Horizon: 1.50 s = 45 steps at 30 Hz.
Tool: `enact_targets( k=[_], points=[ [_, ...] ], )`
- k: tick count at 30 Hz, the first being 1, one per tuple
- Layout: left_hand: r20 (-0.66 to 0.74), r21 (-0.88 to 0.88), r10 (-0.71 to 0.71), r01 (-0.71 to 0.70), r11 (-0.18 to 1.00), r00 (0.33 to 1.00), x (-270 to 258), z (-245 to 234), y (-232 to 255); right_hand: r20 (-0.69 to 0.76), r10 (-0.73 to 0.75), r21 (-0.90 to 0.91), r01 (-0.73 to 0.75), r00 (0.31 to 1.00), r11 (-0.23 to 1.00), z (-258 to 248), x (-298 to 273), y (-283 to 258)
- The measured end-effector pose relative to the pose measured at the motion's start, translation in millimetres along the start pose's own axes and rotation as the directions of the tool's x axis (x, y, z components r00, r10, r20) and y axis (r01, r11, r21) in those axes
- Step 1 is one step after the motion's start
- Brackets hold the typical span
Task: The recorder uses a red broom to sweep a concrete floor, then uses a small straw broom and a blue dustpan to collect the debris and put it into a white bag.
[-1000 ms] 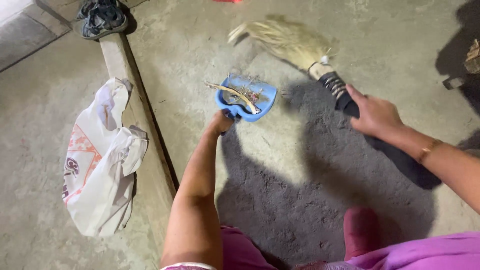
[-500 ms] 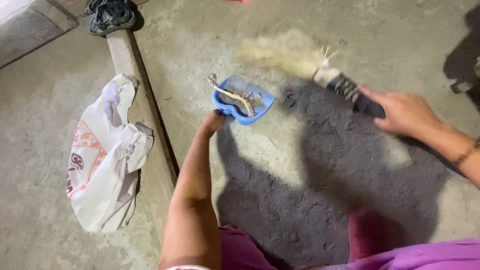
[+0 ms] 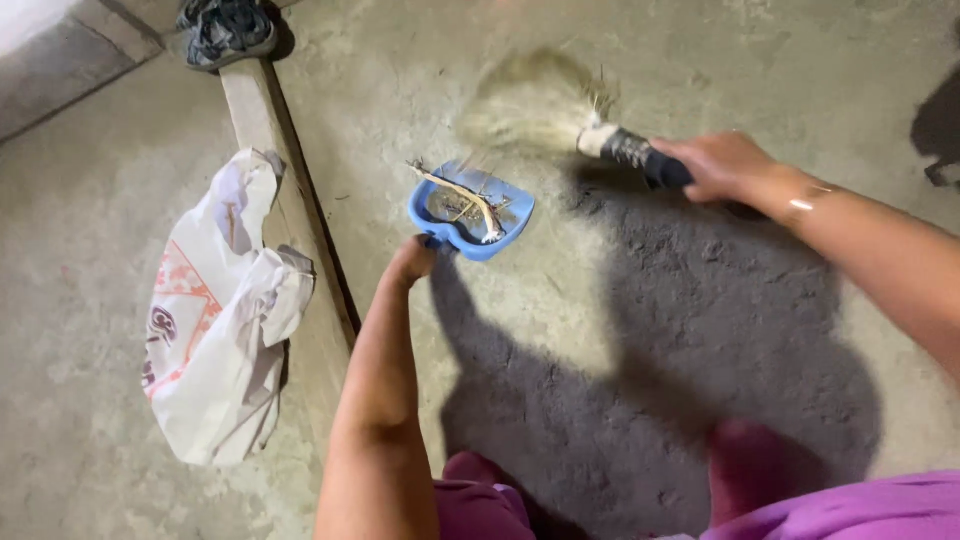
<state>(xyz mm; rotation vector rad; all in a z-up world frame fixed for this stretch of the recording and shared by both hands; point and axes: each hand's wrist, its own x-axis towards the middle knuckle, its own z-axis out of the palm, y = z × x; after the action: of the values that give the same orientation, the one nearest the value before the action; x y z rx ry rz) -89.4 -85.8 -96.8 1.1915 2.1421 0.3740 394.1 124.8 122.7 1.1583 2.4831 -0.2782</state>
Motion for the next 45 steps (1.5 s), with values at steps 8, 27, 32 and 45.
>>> enact_targets(
  k=[8,27,32,45],
  points=[
    [0.043,0.041,0.013,-0.015,0.999,0.999,-2.9,-6.5,4.5,-0.112,0.155,0.049,-0.15,0.982,0.987,36.6,-80.4,40.2],
    [0.206,-0.184,0.152,-0.114,0.976,0.967,-7.7,-20.2,-41.4,-0.06,0.05,0.797,0.018,0.997,0.604,189.2,-139.8,-82.5],
    [0.106,-0.1,0.054,-0.043,0.994,0.993,-20.6,-21.6,-24.2,-0.003,0.066,0.846,-0.032,0.998,0.532,115.1,-150.1,-148.5],
    [0.133,-0.095,0.395,-0.385,0.918,0.909,8.7,-29.9,-27.7,0.205,0.166,0.348,-0.23,0.965,0.909,30.8,-27.2,-98.6]
  ],
)
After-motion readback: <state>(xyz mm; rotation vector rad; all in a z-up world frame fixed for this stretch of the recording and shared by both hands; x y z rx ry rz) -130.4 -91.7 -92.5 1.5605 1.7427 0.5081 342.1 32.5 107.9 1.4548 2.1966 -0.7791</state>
